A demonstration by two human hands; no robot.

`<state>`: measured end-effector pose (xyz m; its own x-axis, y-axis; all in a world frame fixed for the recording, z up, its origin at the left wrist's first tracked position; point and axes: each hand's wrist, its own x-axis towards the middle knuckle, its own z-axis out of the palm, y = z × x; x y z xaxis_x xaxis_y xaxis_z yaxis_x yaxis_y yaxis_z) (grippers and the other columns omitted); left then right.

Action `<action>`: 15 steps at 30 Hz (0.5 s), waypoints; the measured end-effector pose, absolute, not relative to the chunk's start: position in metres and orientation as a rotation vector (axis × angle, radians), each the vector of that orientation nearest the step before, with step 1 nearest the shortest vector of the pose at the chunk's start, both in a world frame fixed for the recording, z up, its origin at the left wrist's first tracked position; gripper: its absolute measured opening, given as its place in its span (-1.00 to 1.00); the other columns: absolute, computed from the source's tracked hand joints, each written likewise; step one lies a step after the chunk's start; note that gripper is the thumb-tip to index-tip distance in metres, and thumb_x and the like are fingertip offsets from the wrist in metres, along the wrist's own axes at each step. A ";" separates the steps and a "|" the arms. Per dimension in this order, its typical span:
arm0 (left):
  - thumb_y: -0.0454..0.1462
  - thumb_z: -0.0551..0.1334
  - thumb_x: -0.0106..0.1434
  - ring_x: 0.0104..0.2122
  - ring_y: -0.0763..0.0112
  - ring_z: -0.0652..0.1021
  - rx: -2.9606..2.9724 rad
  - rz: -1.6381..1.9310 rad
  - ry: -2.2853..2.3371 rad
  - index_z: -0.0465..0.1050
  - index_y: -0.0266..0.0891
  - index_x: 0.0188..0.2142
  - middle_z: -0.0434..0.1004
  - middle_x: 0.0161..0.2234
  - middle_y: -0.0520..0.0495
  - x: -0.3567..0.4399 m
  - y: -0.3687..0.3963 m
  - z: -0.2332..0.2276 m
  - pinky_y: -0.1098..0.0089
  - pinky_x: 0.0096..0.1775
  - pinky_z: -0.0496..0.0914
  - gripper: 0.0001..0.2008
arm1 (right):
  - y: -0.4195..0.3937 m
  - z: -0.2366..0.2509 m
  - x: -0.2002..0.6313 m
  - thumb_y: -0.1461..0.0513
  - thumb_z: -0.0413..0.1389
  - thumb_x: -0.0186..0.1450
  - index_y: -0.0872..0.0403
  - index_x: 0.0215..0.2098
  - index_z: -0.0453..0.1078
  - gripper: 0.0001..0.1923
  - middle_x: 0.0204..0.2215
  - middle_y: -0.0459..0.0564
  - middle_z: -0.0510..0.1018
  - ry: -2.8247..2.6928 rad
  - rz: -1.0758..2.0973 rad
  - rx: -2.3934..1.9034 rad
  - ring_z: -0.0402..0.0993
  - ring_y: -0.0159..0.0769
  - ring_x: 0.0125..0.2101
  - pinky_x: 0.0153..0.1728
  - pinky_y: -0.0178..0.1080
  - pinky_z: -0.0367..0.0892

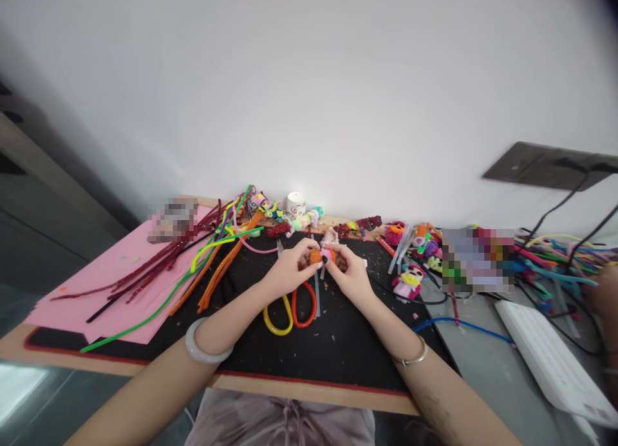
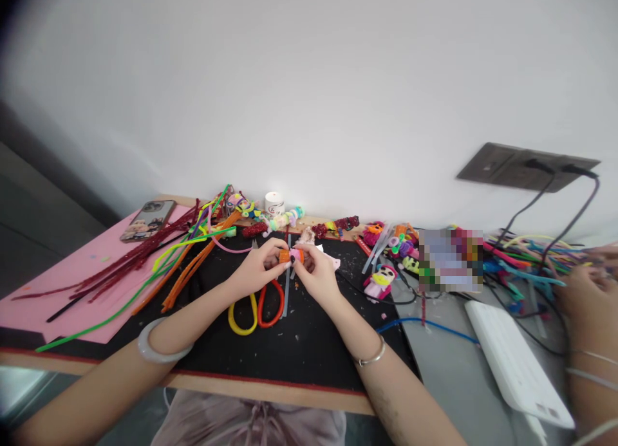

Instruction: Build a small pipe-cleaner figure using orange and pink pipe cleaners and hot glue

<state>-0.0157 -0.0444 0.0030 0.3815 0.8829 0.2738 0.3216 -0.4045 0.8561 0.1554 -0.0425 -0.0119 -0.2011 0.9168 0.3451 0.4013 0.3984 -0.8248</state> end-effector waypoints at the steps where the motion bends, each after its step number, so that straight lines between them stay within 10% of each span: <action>1: -0.26 0.13 0.15 -0.63 0.60 0.28 1.918 0.981 1.037 0.22 -0.19 -0.20 0.30 -0.53 0.13 -0.016 -0.045 0.003 0.55 -0.56 0.17 -0.80 | -0.043 -0.012 0.155 0.21 0.04 0.20 0.06 -0.13 0.33 -0.74 -0.41 -0.07 0.48 -1.782 0.743 -1.149 0.32 -0.41 -0.56 -0.55 -0.36 0.26; 15: -0.24 0.14 0.16 -0.62 0.58 0.30 1.921 0.985 1.051 0.24 -0.21 -0.25 0.31 -0.55 0.12 -0.016 -0.044 0.000 0.54 -0.54 0.22 -0.83 | -0.044 -0.010 0.155 0.23 0.04 0.19 0.07 -0.15 0.33 -0.75 -0.47 -0.08 0.44 -1.791 0.741 -1.161 0.27 -0.41 -0.58 -0.56 -0.35 0.23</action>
<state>-0.0159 -0.0436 -0.0005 0.3747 0.8852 0.2756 0.3318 -0.4056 0.8517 0.1548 -0.0440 -0.0099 -0.2035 0.9195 0.3362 0.4129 0.3920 -0.8221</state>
